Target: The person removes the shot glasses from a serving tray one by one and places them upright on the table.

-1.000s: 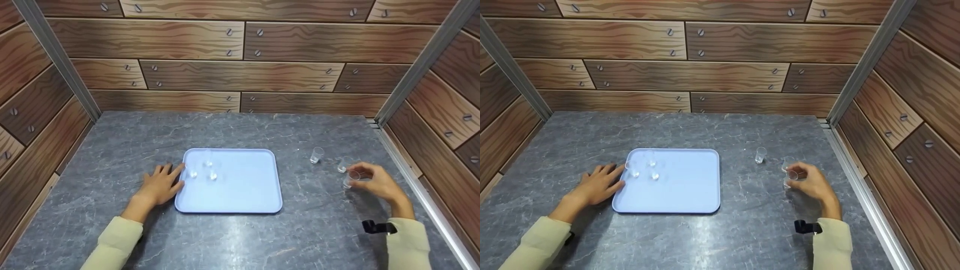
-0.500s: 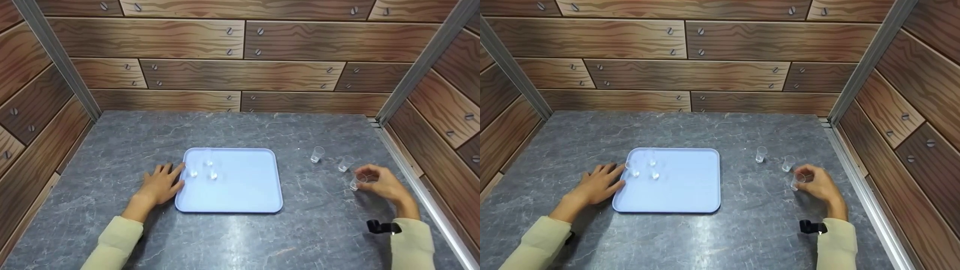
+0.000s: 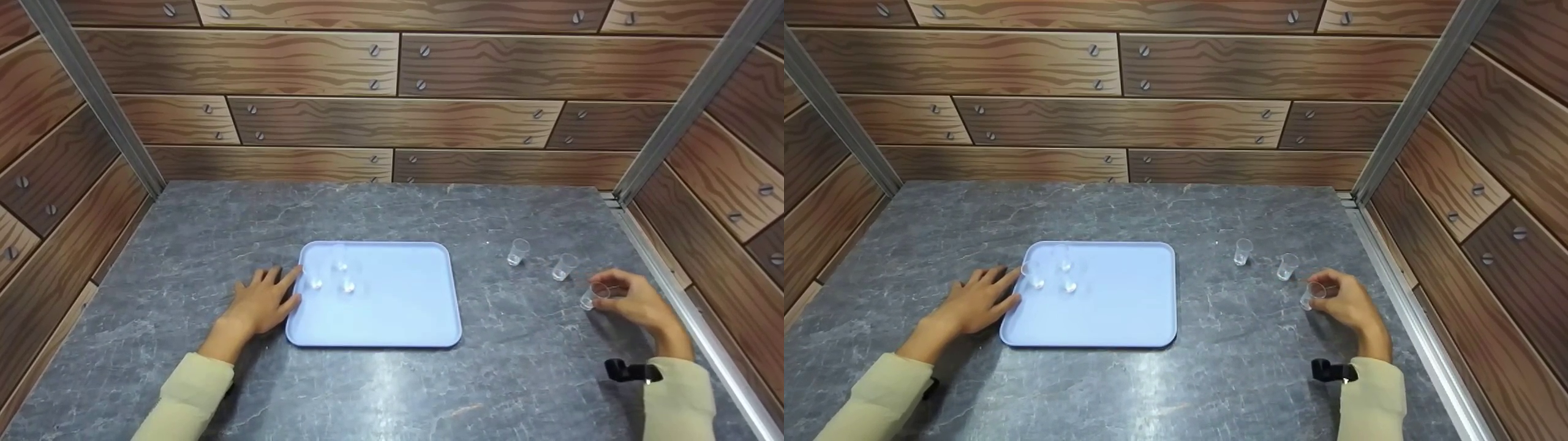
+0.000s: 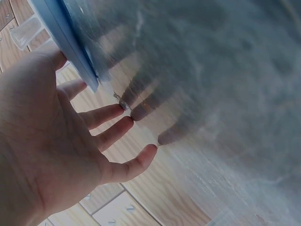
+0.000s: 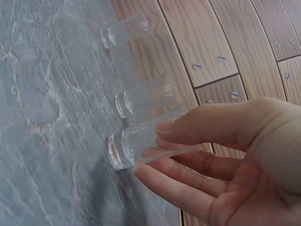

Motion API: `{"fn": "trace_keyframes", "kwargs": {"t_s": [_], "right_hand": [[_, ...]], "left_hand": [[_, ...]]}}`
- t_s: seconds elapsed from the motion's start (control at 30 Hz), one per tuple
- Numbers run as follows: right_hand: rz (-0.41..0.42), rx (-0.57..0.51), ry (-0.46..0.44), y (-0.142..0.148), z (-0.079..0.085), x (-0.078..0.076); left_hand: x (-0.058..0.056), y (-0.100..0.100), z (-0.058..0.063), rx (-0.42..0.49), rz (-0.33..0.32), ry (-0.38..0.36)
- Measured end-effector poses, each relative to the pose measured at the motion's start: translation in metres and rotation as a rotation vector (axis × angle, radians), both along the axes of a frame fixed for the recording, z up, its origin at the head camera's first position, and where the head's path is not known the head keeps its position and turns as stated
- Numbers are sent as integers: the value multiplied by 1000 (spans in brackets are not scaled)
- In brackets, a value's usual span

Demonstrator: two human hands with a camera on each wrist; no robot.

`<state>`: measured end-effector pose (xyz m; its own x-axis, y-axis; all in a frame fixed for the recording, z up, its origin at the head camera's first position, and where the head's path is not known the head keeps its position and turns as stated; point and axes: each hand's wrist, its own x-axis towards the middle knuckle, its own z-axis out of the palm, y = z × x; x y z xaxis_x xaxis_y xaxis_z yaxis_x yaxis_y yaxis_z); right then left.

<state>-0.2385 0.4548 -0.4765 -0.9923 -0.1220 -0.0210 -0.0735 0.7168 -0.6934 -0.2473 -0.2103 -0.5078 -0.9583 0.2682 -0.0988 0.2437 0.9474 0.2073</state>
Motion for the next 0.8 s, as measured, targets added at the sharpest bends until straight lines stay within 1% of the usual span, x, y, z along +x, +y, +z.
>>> {"fn": "trace_keyframes", "kwargs": {"t_s": [0.27, 0.43, 0.57, 0.67, 0.8], "right_hand": [[-14, -27, 12, 2, -4, 0], [19, -38, 10, 1, -2, 0], [56, 1, 1, 0, 5, 1], [42, 24, 32, -1, 12, 3], [13, -27, 120, -6, 23, 8]], "left_hand": [[0, -1, 2, -11, 6, -10], [1, -1, 1, -13, 9, -9], [1, 0, 1, -7, 11, -13], [0, 0, 0, -2, 10, -18], [0, 1, 1, -2, 9, -15]]}}
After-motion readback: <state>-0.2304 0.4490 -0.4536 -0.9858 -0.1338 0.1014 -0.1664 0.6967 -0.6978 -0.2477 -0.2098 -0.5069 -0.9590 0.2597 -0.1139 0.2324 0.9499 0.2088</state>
